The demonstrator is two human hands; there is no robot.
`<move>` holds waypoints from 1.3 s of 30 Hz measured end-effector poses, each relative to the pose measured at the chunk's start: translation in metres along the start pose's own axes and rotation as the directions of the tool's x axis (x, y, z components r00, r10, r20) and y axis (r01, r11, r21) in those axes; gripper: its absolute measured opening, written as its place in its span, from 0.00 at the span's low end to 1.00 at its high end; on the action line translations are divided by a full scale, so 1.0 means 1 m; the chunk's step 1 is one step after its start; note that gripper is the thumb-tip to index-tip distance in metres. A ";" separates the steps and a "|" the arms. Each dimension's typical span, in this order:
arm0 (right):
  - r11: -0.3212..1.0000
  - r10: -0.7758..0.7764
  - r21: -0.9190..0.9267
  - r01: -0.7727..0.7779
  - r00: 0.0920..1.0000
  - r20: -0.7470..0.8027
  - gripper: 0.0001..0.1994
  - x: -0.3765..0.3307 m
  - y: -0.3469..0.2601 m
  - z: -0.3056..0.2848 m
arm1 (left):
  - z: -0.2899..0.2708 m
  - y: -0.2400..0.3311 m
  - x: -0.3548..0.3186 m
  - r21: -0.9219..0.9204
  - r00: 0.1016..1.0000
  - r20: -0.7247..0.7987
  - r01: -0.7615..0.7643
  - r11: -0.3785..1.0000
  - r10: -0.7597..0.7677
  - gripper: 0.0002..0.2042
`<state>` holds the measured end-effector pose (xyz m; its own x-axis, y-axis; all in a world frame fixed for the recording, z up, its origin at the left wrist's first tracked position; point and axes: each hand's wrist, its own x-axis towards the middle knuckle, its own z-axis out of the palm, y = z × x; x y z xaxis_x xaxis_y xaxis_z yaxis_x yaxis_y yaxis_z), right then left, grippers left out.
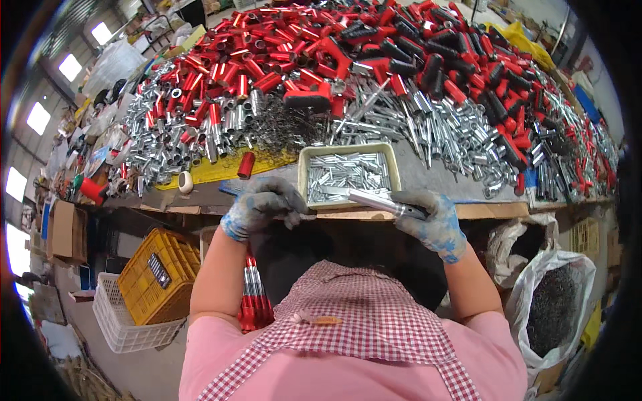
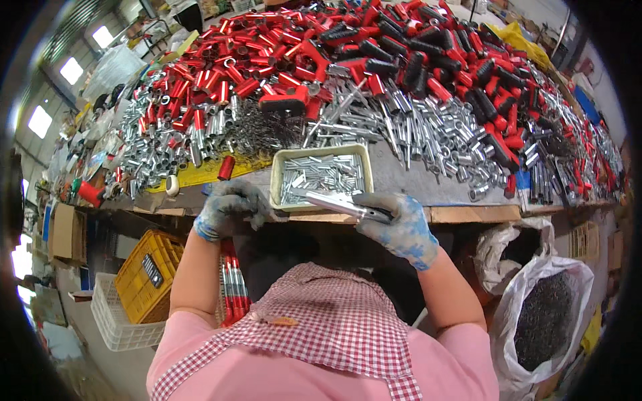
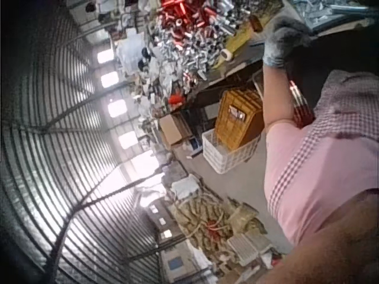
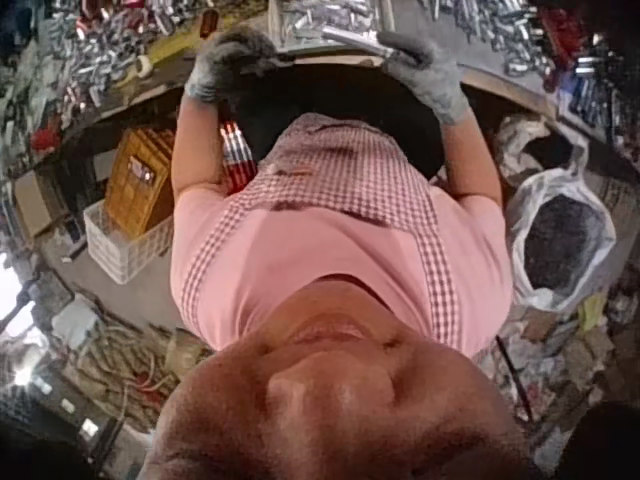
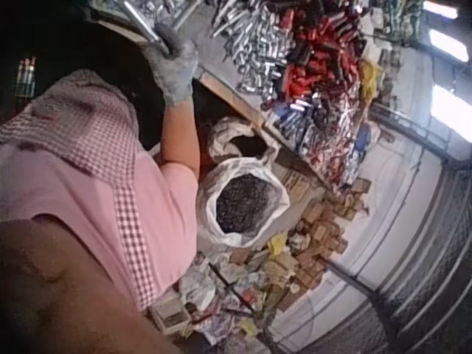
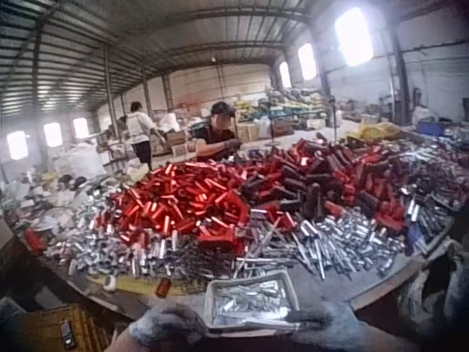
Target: Manually assemble tool shafts into plastic handles and attach small components like pins and tips.
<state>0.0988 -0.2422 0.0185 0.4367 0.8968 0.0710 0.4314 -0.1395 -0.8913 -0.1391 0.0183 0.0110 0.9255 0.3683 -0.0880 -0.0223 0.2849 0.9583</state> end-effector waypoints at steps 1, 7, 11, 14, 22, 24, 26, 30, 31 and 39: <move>0.995 -0.088 -0.052 0.088 0.996 0.013 0.21 0.001 -0.007 0.000 | 0.013 0.000 0.003 -0.097 0.988 0.120 0.105 0.990 -0.093 0.08; 0.840 -0.402 -0.380 0.387 0.915 0.043 0.16 -0.007 -0.018 0.004 | 0.061 -0.026 0.035 -0.029 0.967 0.166 0.201 0.979 -0.193 0.08; 0.913 -0.245 -0.340 0.225 0.969 -0.015 0.16 -0.018 -0.002 -0.010 | 0.098 -0.009 0.029 0.360 0.999 -0.023 0.049 0.932 -0.044 0.16; 0.938 -0.261 -0.266 0.223 0.959 -0.114 0.19 -0.022 0.010 -0.011 | 0.104 -0.009 0.027 0.520 0.952 0.287 -0.245 0.818 0.102 0.22; 0.996 -0.041 0.078 0.036 0.996 0.075 0.25 -0.011 0.036 -0.028 | 0.160 0.019 0.093 0.791 0.943 0.332 -0.268 0.550 -0.019 0.18; 0.996 -0.055 0.070 0.056 0.998 -0.010 0.23 -0.022 0.043 -0.037 | 0.169 0.039 0.125 0.870 0.846 0.360 -0.151 0.470 -0.394 0.23; 0.997 0.051 0.071 -0.039 0.982 -0.181 0.22 -0.032 0.052 -0.043 | 0.154 0.033 0.166 0.776 0.807 0.571 -0.470 0.421 -0.150 0.36; 0.882 0.342 0.439 -0.172 0.874 -0.345 0.21 -0.046 0.070 -0.052 | 0.158 0.017 0.274 0.785 0.785 0.593 -0.515 -0.345 0.177 0.27; 0.886 0.334 0.433 -0.168 0.878 -0.343 0.21 -0.047 0.071 -0.052 | 0.148 0.006 0.299 0.712 0.771 0.624 -0.496 -0.497 0.124 0.27; 0.881 0.367 0.436 -0.182 0.845 -0.390 0.22 -0.069 0.077 -0.051 | 0.144 0.013 0.319 0.740 0.668 0.670 -0.566 -0.363 0.325 0.15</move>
<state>0.1421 -0.3362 -0.0326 0.8349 0.5426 -0.0926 -0.0434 -0.1029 -0.9937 0.2103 0.0120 0.0344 0.8638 -0.2541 0.4350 -0.2359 -0.9670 -0.0964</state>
